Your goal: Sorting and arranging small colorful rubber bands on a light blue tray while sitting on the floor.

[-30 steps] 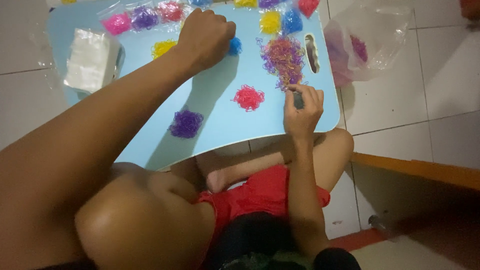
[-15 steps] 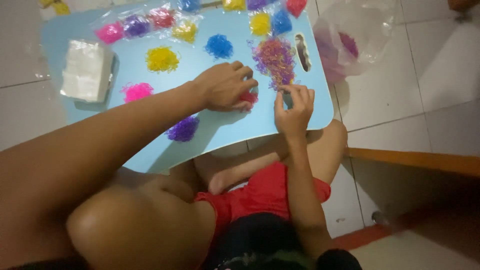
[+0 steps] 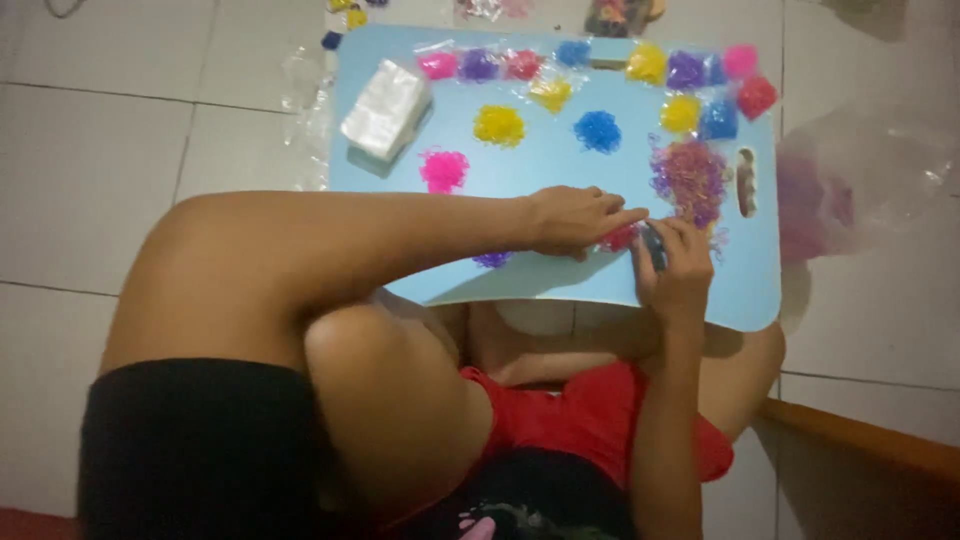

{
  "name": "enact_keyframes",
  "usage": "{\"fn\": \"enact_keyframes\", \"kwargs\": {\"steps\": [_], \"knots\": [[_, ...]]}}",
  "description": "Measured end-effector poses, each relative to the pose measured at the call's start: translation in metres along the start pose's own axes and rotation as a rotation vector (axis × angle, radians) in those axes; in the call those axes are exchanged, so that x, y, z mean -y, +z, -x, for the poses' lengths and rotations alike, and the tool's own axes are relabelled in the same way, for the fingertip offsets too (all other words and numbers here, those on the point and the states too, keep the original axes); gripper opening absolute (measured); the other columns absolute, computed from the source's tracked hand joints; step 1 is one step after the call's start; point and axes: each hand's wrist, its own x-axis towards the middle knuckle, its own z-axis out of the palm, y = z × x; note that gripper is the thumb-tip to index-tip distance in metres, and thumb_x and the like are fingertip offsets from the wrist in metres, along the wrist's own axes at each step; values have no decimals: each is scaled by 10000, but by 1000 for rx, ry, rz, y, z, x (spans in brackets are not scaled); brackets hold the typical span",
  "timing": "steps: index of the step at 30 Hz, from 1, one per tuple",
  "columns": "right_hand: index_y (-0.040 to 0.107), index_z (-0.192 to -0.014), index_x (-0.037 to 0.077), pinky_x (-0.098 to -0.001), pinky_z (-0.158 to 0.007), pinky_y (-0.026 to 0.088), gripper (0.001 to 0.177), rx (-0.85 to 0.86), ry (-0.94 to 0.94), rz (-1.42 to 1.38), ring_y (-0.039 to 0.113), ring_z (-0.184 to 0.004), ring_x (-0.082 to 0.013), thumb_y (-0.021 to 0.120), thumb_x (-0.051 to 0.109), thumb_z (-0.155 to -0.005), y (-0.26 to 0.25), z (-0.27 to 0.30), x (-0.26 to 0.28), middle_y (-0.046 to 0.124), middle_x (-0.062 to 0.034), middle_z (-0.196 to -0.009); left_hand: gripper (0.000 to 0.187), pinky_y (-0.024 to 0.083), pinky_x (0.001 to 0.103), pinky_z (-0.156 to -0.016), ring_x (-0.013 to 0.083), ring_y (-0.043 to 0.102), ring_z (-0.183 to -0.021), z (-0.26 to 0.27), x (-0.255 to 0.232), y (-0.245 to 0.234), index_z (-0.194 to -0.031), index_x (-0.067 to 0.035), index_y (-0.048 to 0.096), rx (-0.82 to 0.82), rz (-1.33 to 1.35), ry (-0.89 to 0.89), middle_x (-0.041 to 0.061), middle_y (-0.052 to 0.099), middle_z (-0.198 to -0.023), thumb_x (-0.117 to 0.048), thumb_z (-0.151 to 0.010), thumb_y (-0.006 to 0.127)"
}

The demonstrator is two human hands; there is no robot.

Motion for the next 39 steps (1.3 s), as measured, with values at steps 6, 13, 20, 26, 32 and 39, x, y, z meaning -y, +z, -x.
{"fn": "enact_keyframes", "kwargs": {"steps": [6, 13, 20, 26, 32, 39], "knots": [[718, -1186, -38, -472, -891, 530, 178, -25, 69, -4, 646, -1010, -416, 677, 86, -1065, 9, -7, 24, 644, -199, -1108, 968, 566, 535, -1031, 403, 660, -1235, -6, 2, 11, -1597, -122, 288, -24, 52, -11, 233, 629, -1339, -147, -847, 901], [711, -1180, -68, -507, -885, 530, 184, -24, 199, -52, 630, -1014, -443, 587, 4, -1064, 15, -18, 40, 637, -204, -1119, 859, 626, 491, -895, 392, 735, -1033, -25, 8, 21, -1383, -107, 453, -22, 57, -37, 177, 708, -1112, -157, -706, 980], [661, -1274, -4, -491, -888, 549, 235, -137, 414, -341, 676, -1018, -414, 571, -7, -1057, 1, -9, 33, 660, -214, -1128, 639, 654, 443, -795, 356, 737, -978, -37, -3, 20, -1264, -101, 545, -83, -89, -43, 156, 692, -1063, -385, -822, 910], [651, -1248, -22, -483, -877, 540, 214, -251, 478, -451, 678, -1006, -394, 635, 14, -1037, 9, 6, 10, 663, -214, -1080, 531, 659, 476, -754, 374, 685, -1029, -49, -16, 19, -1369, -170, 528, -11, -221, 58, 165, 621, -1146, -288, -919, 783], [670, -1168, 29, -366, -827, 557, 168, -387, 622, -540, 664, -972, -227, 661, 47, -1001, 18, 19, -8, 683, -140, -1033, 87, 641, 520, -569, 408, 692, -884, -49, 8, 51, -959, -7, 711, -209, -195, 193, 145, 572, -971, -30, -877, 731], [690, -1034, 39, -231, -637, 503, 90, -537, 741, -538, 560, -752, -133, 636, 28, -963, 3, 3, 16, 631, -86, -829, 564, 608, 497, -926, 403, 671, -1163, -11, -5, -32, -1337, -106, 573, 30, 14, 118, 194, 646, -1312, -193, -857, 857]]}}
